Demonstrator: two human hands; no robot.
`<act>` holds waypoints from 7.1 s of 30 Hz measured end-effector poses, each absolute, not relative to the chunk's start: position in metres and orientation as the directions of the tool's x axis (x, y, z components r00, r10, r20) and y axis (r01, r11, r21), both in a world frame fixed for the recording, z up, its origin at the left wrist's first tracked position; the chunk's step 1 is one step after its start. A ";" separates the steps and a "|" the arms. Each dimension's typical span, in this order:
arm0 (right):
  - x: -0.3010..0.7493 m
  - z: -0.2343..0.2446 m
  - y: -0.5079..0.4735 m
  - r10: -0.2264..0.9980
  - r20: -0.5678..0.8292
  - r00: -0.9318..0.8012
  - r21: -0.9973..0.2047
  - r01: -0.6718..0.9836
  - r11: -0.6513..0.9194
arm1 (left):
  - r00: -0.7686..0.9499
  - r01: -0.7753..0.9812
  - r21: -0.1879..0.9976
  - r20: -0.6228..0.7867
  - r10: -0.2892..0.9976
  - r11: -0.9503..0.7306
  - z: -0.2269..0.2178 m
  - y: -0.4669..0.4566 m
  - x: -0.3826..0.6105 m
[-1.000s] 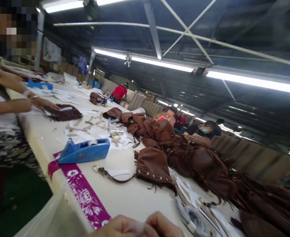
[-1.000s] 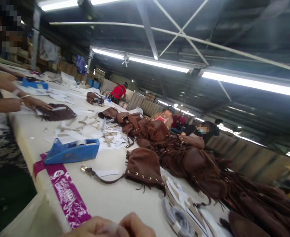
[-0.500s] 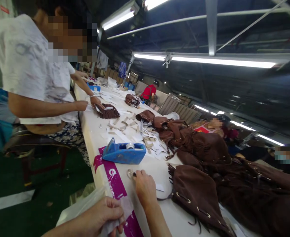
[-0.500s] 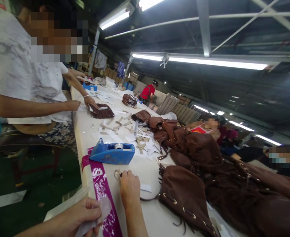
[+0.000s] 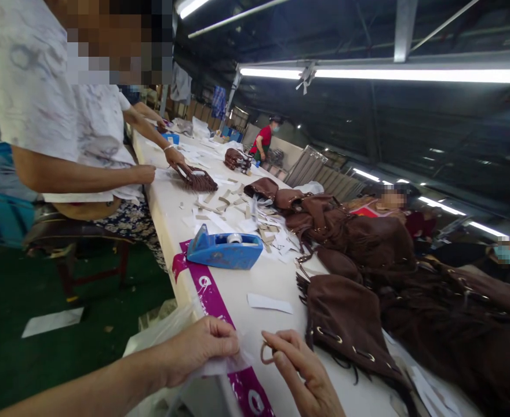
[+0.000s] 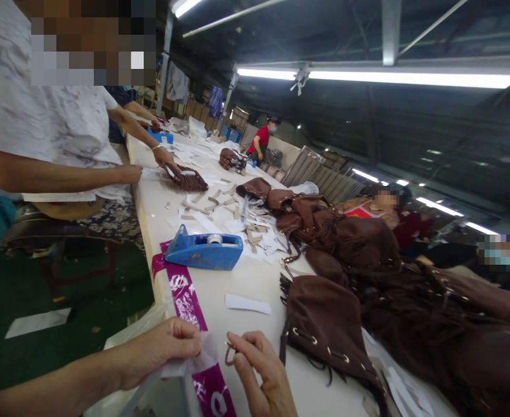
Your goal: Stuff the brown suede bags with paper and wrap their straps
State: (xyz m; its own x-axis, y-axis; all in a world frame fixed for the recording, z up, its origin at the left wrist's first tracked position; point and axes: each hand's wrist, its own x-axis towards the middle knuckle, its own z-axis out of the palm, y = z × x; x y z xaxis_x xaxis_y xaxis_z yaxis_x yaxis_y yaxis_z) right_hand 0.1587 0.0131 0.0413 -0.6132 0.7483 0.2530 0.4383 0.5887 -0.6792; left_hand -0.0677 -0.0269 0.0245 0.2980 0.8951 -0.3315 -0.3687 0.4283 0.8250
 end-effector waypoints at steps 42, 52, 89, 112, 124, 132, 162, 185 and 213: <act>0.162 0.060 0.013 0.870 -0.050 -0.490 -0.989 0.143 0.023 | 0.187 -0.308 0.879 -0.320 0.929 0.365 0.021 -0.032 -0.039; 0.161 0.049 0.016 0.858 -0.071 -0.509 -0.976 0.215 0.046 | 0.210 -0.376 0.864 -0.273 0.939 0.336 0.015 -0.034 -0.036; 0.151 0.052 0.000 0.761 0.051 -0.647 -0.832 0.393 0.391 | 0.439 -0.097 0.932 -0.274 0.856 0.349 0.030 -0.042 -0.026; 0.191 0.053 0.020 0.610 -0.198 -0.767 -0.921 0.358 0.151 | 0.582 0.044 0.913 -0.353 0.732 0.405 0.042 -0.037 -0.016; 0.194 0.053 0.021 0.744 -0.140 -0.653 -0.856 0.458 0.240 | 0.489 0.020 0.904 -0.382 0.784 0.428 0.029 -0.034 0.003; 0.203 0.060 0.022 0.717 -0.161 -0.678 -0.894 0.409 0.185 | 0.519 -0.020 0.810 -0.493 0.698 0.586 0.041 -0.024 0.014; 0.215 0.072 0.030 0.889 0.050 -0.455 -0.785 0.533 0.317 | 0.556 -0.349 0.721 -0.356 0.751 0.599 0.027 -0.007 0.046; 0.243 0.028 -0.066 0.967 0.235 -0.095 -0.753 0.611 0.243 | 0.566 -0.125 0.715 -0.518 0.641 0.688 0.023 0.010 0.096; 0.269 0.031 -0.065 0.993 -0.082 0.080 -0.876 0.470 -0.110 | 0.585 -0.030 0.691 -0.573 0.574 0.722 0.022 0.033 0.127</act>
